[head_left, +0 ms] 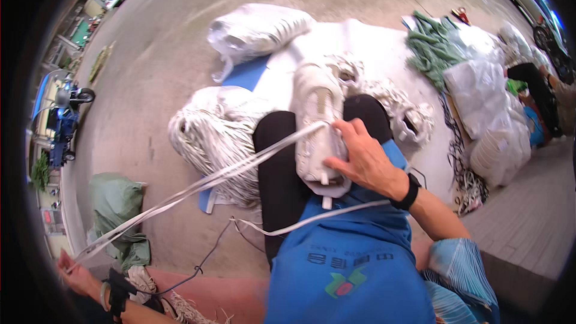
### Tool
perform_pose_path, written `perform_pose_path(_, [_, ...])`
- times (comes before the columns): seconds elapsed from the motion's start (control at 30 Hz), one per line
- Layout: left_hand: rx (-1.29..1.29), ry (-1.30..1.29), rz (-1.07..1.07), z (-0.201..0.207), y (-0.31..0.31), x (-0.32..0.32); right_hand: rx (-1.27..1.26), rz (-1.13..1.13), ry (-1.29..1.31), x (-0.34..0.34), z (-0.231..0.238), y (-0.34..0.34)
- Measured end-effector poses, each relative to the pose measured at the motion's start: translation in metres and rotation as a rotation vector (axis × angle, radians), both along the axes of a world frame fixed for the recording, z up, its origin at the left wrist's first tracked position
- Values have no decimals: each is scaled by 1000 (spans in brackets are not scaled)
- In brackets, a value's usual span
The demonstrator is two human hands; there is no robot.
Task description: Lacing a white sneaker.
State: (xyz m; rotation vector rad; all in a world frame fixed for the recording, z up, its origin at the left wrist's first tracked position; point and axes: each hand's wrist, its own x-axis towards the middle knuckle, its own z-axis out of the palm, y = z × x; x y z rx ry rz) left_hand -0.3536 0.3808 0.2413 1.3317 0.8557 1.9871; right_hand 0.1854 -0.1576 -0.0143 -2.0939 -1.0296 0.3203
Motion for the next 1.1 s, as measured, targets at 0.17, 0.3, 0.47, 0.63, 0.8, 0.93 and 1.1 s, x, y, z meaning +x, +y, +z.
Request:
perform_pose_path(0.17, [137,181,-190,-26,-93,104,-48,-56,5,1,17,7])
perform_pose_path(0.3, [130,317,-484,-99,-190,238,398,20,-118,-2,54,26])
perform_pose_path(0.47, [-84,408,-846,-129,-290,356,574,157,-80,-22,121,45])
perform_pose_path(0.63, [-63,533,-1029,-129,-333,388,693,203,-40,-35,139,63])
perform_pose_path(0.8, [186,692,-996,-141,-345,394,710,204,-56,-36,130,71])
perform_pose_path(0.93, [325,787,-939,-143,-349,395,712,214,-65,-30,124,66])
perform_pose_path(1.1, [367,866,-900,-148,-356,398,652,183,-170,-26,110,59])
